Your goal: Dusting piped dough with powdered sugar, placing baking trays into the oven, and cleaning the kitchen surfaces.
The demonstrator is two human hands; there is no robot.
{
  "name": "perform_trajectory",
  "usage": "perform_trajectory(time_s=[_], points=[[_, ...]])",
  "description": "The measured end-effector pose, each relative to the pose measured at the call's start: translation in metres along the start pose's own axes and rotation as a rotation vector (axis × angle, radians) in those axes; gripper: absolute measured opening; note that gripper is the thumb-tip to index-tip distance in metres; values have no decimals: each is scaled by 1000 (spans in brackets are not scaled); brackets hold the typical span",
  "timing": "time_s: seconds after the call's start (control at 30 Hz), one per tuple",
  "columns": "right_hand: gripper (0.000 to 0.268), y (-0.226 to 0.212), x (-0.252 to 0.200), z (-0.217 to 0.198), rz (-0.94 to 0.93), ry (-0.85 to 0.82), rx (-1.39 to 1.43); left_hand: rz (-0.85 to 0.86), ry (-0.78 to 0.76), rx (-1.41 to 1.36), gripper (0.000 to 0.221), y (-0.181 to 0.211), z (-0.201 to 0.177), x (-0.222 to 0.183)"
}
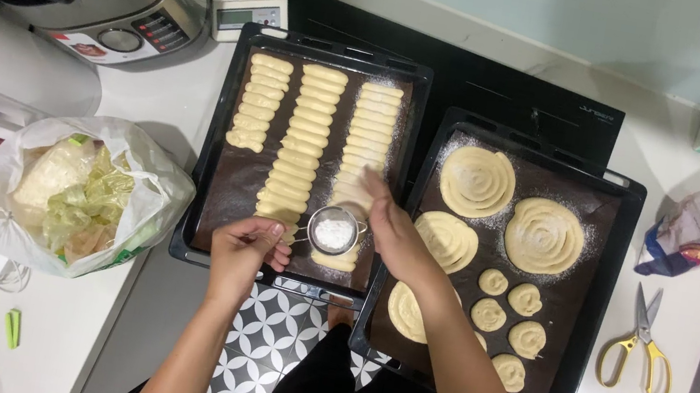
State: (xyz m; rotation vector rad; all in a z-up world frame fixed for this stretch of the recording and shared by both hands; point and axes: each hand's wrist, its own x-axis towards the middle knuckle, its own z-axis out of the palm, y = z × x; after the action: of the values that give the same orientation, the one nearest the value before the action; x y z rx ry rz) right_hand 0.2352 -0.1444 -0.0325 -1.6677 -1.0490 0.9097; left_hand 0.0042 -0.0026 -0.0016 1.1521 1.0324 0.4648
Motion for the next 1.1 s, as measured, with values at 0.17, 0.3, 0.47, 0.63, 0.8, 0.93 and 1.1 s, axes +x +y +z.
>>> perform_trajectory(time_s=[0.17,0.3,0.47,0.63,0.8,0.93,1.1], points=[[95,-15,44,-34,50,74,23,72,-17,-37,17,17,25,27],[97,0,118,-63,119,100,198,155,-20,-71,16,38,49,94],[99,-32,174,-94,71,197,123,184,-10,-114,14,69,73,173],[98,-19,208,-113,176,158,271,184,-23,-87,13,97,87,203],[108,-20,204,-126,156,136,319,205,-60,-84,13,96,95,213],[101,-24,175,-119,104,202,299,209,-99,-64,13,88,89,189],[103,-39,124,-94,79,198,266,215,-80,-37,14,75,72,132]])
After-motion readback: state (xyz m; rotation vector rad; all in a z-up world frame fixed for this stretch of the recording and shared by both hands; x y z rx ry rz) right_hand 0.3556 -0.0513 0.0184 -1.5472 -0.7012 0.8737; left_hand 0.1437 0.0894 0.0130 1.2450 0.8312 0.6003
